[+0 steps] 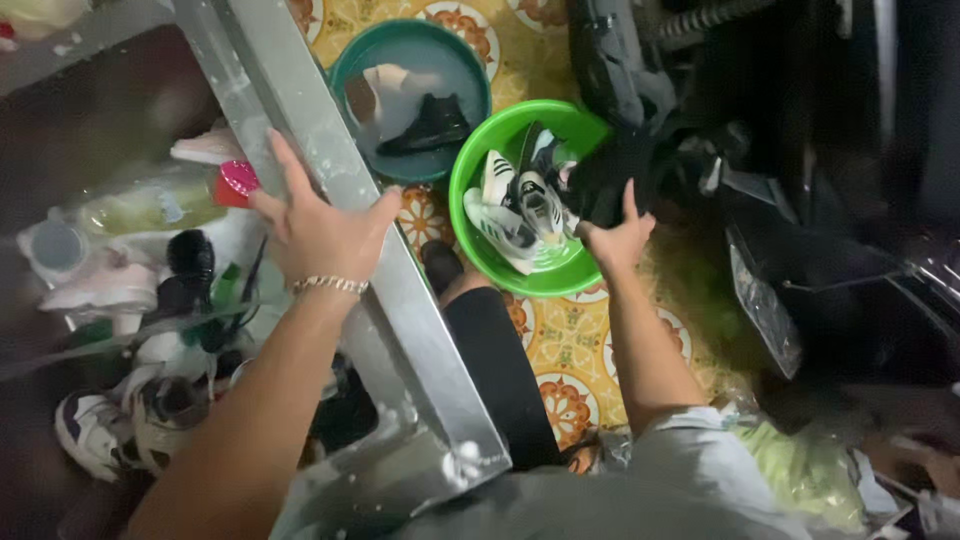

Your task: The person cleans a black shoe and a pink shoe in a sink by applying soap and scrubbing the soles and sides with brushes before rinsing them under a faucet.

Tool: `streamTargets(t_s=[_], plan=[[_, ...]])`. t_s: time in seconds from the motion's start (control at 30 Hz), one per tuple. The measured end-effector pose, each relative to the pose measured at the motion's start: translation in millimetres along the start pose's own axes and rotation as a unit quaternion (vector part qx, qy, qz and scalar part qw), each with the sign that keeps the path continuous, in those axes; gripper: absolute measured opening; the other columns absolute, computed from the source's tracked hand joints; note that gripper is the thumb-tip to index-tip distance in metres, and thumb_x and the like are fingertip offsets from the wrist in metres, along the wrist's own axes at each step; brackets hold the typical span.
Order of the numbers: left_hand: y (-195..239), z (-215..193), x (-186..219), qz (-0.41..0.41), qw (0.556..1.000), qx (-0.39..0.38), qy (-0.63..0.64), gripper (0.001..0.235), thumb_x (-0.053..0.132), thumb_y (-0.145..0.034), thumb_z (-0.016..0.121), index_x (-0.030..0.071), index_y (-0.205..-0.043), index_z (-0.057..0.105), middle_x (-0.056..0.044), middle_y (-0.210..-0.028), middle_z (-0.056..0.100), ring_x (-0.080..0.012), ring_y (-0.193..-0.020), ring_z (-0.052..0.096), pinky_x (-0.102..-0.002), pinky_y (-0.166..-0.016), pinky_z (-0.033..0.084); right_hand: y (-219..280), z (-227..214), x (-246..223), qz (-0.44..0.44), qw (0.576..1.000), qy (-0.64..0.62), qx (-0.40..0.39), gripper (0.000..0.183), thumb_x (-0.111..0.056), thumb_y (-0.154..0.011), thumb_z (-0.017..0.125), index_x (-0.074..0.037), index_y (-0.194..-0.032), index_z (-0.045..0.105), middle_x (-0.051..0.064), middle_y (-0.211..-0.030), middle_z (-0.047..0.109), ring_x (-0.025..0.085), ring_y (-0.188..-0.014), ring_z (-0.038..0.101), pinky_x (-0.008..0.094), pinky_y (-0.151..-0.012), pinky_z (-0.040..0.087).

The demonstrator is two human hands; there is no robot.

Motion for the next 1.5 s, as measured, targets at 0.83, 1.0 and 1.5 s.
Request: streamTargets(t_s=[0.83, 1.0, 1.5], plan=[[-19, 1, 5, -0.005, 0.996, 0.056, -0.07, 0.165, 0.056, -0.06, 0.113, 0.025, -0.199, 0.03, -0.023, -0.167, 0.045, -0.0561, -0.145, 0.062, -0.078, -0.091, 0.066, -96, 484, -210, -0.263, 0.924, -0.127, -0.247, 0.109, -0.054, -0.078, 0.116, 0.005, -0.161, 0.076, 0.024, -0.152, 0.088, 0.031, -0.14, 0.085, 0.043, -0.124, 0.064], [-18, 3, -2, -0.012, 0.996, 0.064, -0.057, 0.159, 0.063, -0.064, 0.11, 0.03, -0.199, 0.032, -0.021, -0.165, 0.048, -0.0565, -0.14, 0.067, -0.078, -0.103, 0.061, -8, 444, -98, -0.248, 0.897, -0.079, -0.357, 0.083, -0.048, -0.095, 0.1, -0.002, -0.162, 0.08, 0.02, -0.161, 0.084, 0.03, -0.15, 0.08, 0.043, -0.129, 0.061], [-10, 10, -26, 0.028, 0.997, 0.006, 0.075, 0.118, 0.089, -0.103, 0.079, 0.045, -0.199, 0.026, -0.042, -0.197, 0.029, -0.0598, -0.18, 0.045, -0.07, -0.141, 0.042, 165, 19, -258, -0.287, 0.887, -0.338, -0.127, 0.029, -0.012, -0.116, 0.096, -0.005, -0.144, 0.091, 0.022, -0.133, 0.089, 0.029, -0.124, 0.082, 0.049, -0.114, 0.067]])
Point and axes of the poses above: each hand's wrist, its own y-axis away from the middle knuckle, its own z-axis out of the palm, x = y × z, the point moved 6 cm from there along -y, towards the middle knuckle
